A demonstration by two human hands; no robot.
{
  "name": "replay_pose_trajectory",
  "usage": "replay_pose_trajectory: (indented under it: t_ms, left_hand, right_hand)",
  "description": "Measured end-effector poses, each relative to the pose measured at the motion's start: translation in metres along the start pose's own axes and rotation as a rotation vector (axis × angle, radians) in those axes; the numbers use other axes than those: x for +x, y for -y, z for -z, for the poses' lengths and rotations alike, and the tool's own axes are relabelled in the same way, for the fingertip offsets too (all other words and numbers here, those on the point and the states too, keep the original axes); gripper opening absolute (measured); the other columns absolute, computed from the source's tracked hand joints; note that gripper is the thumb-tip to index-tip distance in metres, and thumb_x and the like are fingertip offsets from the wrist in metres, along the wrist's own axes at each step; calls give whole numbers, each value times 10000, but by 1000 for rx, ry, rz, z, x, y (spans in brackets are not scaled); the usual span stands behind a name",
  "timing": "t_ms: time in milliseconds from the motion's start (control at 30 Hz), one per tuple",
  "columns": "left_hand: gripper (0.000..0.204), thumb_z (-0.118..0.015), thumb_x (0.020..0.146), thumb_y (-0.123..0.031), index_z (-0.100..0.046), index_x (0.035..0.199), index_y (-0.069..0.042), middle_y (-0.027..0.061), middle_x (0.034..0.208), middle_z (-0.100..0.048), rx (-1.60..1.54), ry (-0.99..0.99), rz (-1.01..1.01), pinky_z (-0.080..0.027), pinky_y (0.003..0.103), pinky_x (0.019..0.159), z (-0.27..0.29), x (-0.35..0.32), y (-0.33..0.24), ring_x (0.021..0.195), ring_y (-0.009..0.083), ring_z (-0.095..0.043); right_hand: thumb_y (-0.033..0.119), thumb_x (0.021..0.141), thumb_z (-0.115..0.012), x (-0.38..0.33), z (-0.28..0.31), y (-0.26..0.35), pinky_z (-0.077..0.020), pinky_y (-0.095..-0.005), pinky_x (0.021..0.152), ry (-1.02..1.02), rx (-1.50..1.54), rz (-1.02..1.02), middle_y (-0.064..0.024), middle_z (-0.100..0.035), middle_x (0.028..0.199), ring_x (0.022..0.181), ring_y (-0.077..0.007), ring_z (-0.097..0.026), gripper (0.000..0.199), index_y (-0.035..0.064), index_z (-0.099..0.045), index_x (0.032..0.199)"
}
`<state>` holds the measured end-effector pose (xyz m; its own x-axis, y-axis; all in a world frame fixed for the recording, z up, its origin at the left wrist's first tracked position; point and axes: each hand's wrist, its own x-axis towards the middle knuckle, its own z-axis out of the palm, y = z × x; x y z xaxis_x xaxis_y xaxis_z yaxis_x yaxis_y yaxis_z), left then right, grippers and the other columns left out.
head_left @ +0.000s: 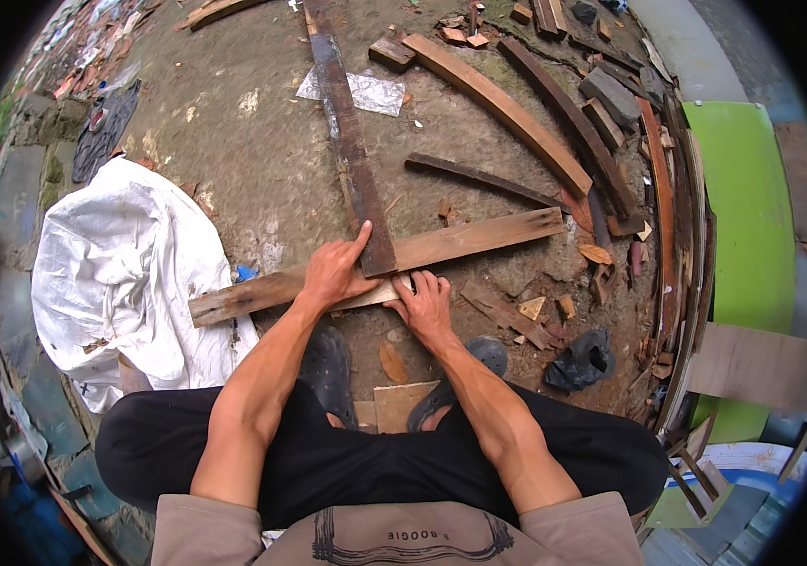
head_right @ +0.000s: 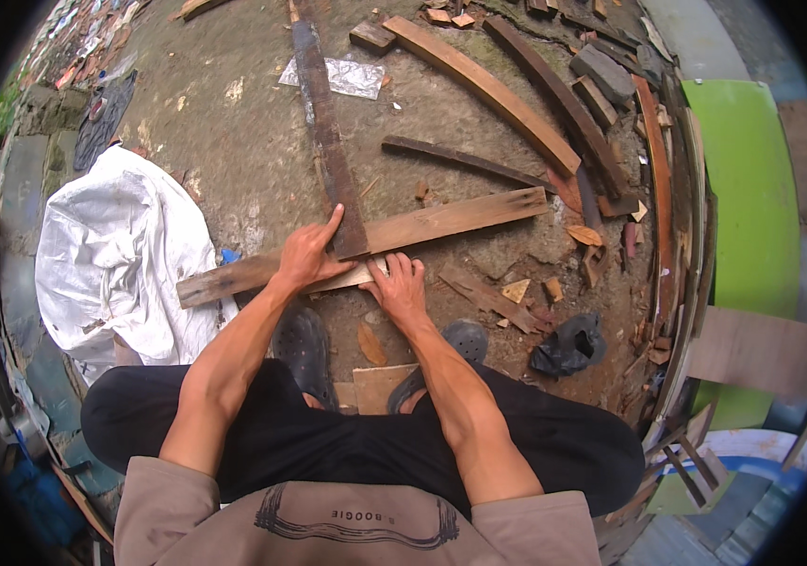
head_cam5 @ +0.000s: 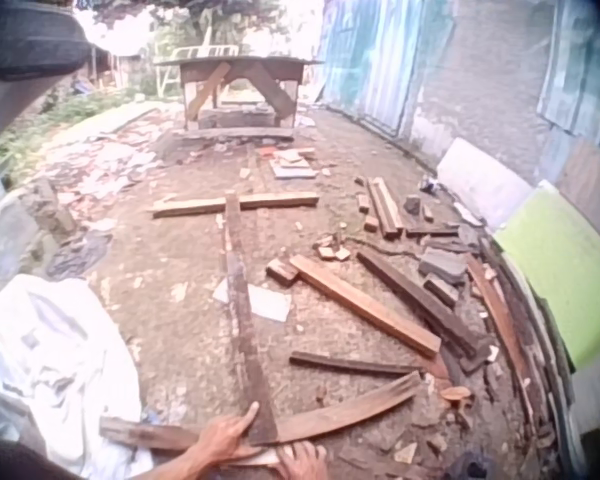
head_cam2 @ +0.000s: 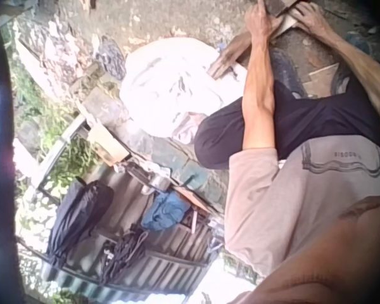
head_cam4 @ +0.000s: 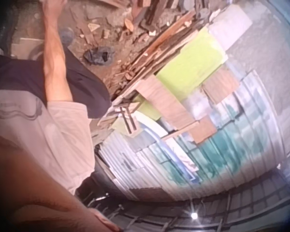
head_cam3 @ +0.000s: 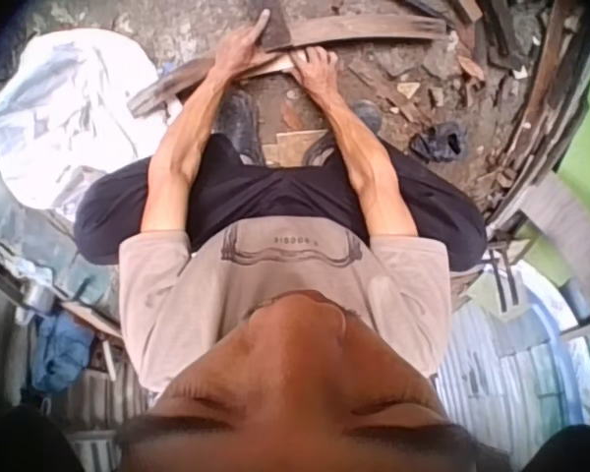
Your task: The person sits on the ground and arranges several wooden planks into a rectangular frame. They pick up a hammer and drive a nail into the joint of two planks to secure them together.
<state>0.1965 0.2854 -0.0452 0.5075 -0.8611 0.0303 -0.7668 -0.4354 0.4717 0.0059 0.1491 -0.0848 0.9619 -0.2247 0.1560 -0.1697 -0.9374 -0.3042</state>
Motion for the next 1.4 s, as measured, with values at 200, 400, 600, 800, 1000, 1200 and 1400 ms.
replay_pose_trajectory:
  t_ms: [200,400,600,800,1000,1200,1400]
  left_hand:
    - [1107,-867,602,-406,-367,1519,-42,100,921,-708,-2,0,-11,-525,393,743,-3,0,4,805,272,-633]
    - [1101,-870,601,-411,-378,1517,-50,91,934,-709,-17,-71,-55,-523,387,736,-6,-3,3,788,258,-626]
    - [1085,-876,605,-428,-397,1513,-75,70,959,-700,15,-21,0,-507,372,736,-3,-5,-1,813,243,-620]
    - [1087,-857,629,-505,-393,1518,-87,55,932,-630,77,-50,-4,-469,368,775,0,-5,-5,877,241,-604]
    - [1125,-839,636,-562,-349,1541,-105,83,980,-613,35,-70,60,-463,374,797,-4,-9,-5,911,260,-604]
    - [1045,-825,670,-558,-390,1524,-140,88,1047,-623,26,-151,-5,-477,390,798,-2,-10,-4,918,266,-613]
    - [864,-803,706,-548,-516,1451,-218,85,1039,-623,50,-146,-54,-506,395,785,-8,-11,2,899,277,-619]
  right_hand:
    - [409,767,-786,7,0,-1,-344,-465,895,-102,-25,-147,-71,-561,1044,1050,-262,-518,391,114,-640,978]
    - [321,765,-795,22,-1,3,-349,-444,835,-89,-27,-98,-45,-545,888,920,-243,-526,291,123,-607,865]
    - [326,777,-789,23,4,3,-350,-433,843,-42,27,2,-48,-553,882,904,-242,-525,290,117,-607,862]
    - [359,809,-785,45,33,-19,-344,-440,910,-68,94,90,-97,-546,1120,1052,-274,-506,447,82,-585,1097]
    - [383,841,-746,52,34,-22,-317,-472,1019,-12,61,136,-74,-539,1255,1209,-255,-476,575,108,-548,1306]
    - [381,831,-761,41,25,-26,-276,-518,1080,42,26,6,-74,-488,1340,1307,-252,-409,593,146,-539,1329]
    - [408,803,-784,52,30,-43,-246,-557,1122,53,23,-2,-64,-471,1424,1374,-258,-376,576,197,-587,1302]
